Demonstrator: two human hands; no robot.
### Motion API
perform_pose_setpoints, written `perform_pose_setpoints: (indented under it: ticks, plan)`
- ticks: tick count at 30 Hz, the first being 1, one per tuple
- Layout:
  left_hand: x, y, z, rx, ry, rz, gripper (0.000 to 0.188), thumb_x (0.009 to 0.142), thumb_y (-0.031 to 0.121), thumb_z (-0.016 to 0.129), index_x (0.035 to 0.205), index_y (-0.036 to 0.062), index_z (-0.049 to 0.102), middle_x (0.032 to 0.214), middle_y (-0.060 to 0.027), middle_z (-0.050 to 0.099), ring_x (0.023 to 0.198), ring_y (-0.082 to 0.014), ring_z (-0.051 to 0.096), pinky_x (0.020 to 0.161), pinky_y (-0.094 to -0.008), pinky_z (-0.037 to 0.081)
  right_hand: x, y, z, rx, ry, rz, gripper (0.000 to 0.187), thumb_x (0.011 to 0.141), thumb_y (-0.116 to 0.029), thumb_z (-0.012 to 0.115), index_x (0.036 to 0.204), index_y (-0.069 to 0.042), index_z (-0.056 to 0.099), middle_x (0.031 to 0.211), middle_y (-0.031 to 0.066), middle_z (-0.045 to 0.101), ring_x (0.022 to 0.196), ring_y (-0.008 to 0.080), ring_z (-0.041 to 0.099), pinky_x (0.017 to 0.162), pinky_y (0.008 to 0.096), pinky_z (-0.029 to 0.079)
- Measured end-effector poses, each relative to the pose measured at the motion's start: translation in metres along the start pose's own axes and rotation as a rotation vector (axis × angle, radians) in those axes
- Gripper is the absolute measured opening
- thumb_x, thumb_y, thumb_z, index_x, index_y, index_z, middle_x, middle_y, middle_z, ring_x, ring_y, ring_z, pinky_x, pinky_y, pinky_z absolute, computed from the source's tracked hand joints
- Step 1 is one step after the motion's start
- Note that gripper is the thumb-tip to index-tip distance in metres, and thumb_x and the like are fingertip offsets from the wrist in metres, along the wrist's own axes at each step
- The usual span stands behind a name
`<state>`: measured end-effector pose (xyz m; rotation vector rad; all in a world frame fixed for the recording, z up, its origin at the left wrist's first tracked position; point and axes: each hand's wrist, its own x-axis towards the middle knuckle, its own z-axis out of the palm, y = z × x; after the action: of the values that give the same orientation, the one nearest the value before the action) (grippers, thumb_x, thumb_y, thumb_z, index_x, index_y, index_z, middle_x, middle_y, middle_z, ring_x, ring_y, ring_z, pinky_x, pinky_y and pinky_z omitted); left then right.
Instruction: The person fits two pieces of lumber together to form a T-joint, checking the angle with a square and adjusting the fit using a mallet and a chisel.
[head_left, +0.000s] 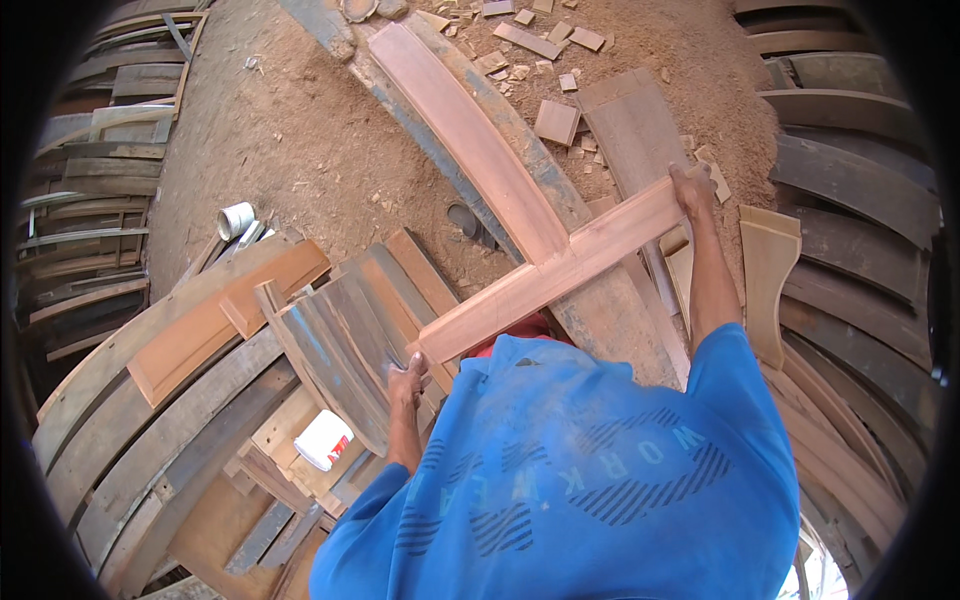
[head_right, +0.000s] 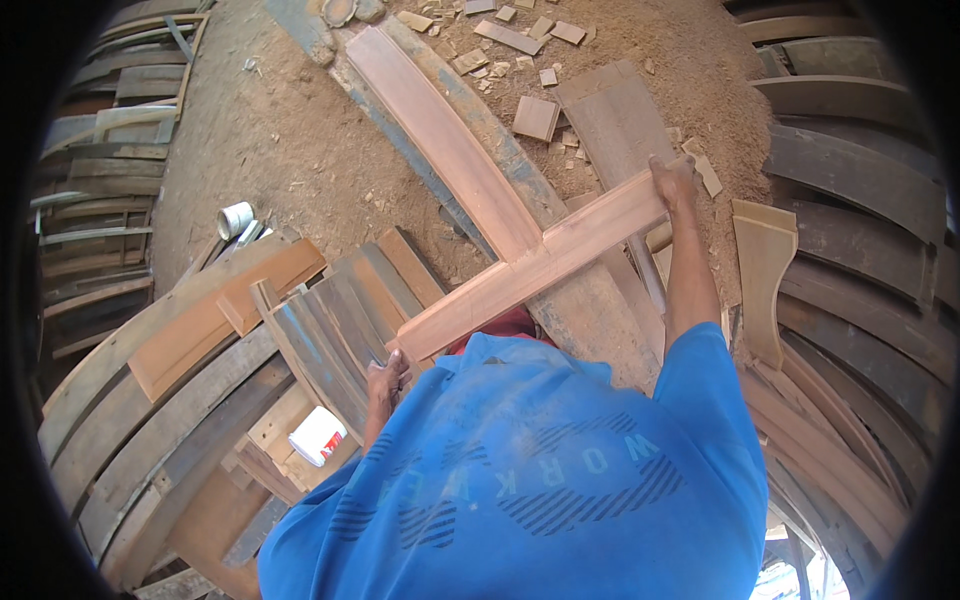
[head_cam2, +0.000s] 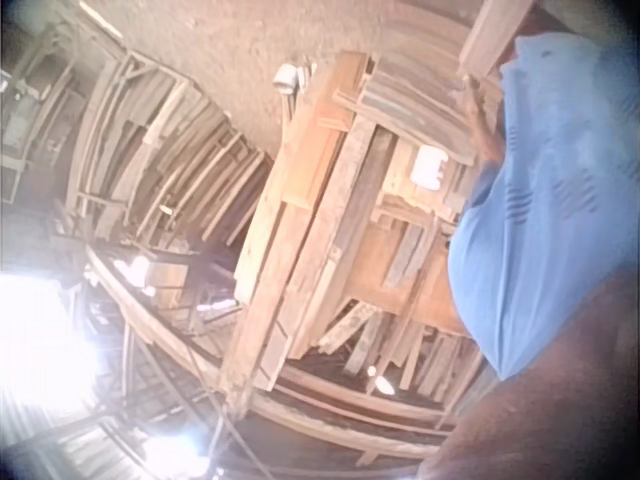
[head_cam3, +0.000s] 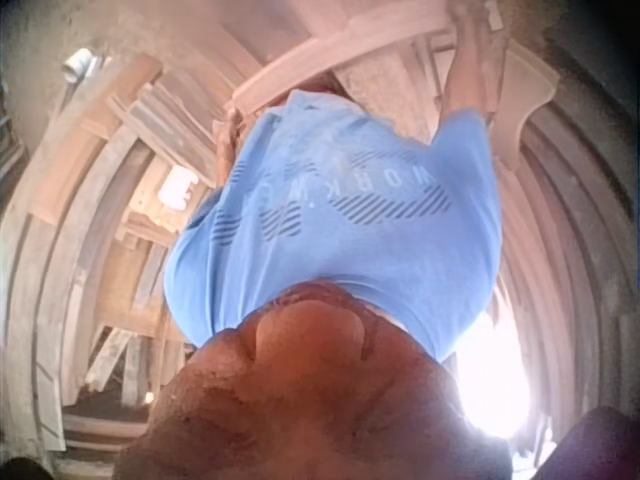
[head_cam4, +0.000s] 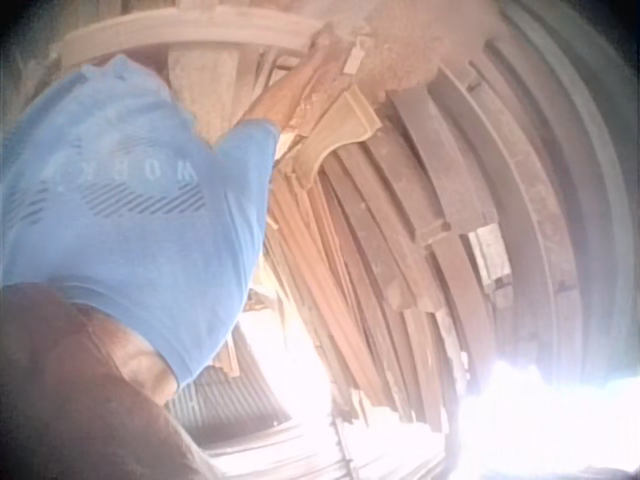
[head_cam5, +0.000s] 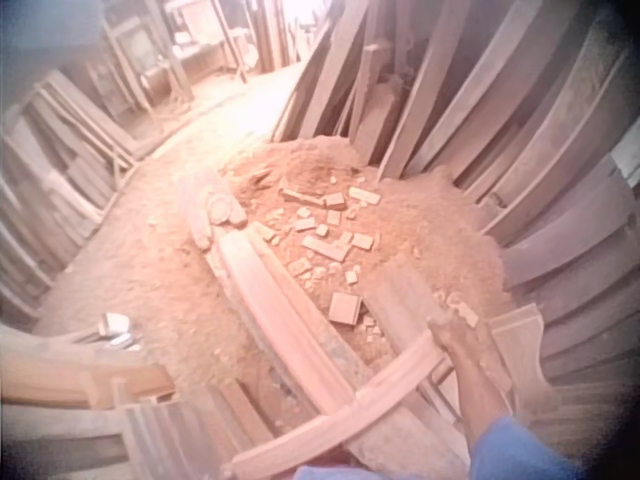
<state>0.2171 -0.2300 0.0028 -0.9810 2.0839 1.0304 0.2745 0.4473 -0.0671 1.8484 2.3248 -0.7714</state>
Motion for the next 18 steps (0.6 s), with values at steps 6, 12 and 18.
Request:
perform_pose_setpoints:
  ticks: [6, 12, 18]
  plan:
    - [0.008, 0.003, 0.011, -0.104, -0.078, 0.104, 0.03, 0.095, 0.02, 0.076, 0.104, -0.0012, 0.057, 0.091, -0.0139, 0.066, 0.068, -0.0222, 0.07, 0.058, -0.0349, 0.062, -0.006, -0.001, 0.003, 0.035, 0.04, -0.023, 0.092, 0.086, -0.048, 0.073, 0.146, 0.012, 0.039, 0.138, 0.0431, 0.05, 0.132, 0.0542, 0.049, 0.114, 0.0518, 0.039]
    - [-0.011, 0.045, 0.01, 0.19, -0.031, 0.15, 0.031, 0.095, 0.021, 0.075, 0.102, -0.0032, 0.057, 0.084, -0.012, 0.066, 0.064, -0.02, 0.067, 0.054, -0.033, 0.06, -0.028, -0.027, -0.03, 0.07, -0.09, -0.04, 0.088, 0.085, -0.046, 0.073, 0.143, 0.012, 0.041, 0.136, 0.0415, 0.053, 0.131, 0.0535, 0.05, 0.114, 0.0521, 0.039]
    - [0.001, 0.052, 0.002, 0.254, -0.149, 0.135, 0.032, 0.096, 0.021, 0.074, 0.102, -0.0059, 0.057, 0.086, -0.0139, 0.067, 0.064, -0.0214, 0.069, 0.052, -0.0324, 0.058, -0.006, -0.005, -0.009, -0.075, -0.063, 0.026, 0.089, 0.088, -0.046, 0.071, 0.149, 0.01, 0.038, 0.146, 0.0345, 0.049, 0.137, 0.0511, 0.045, 0.115, 0.0558, 0.036]
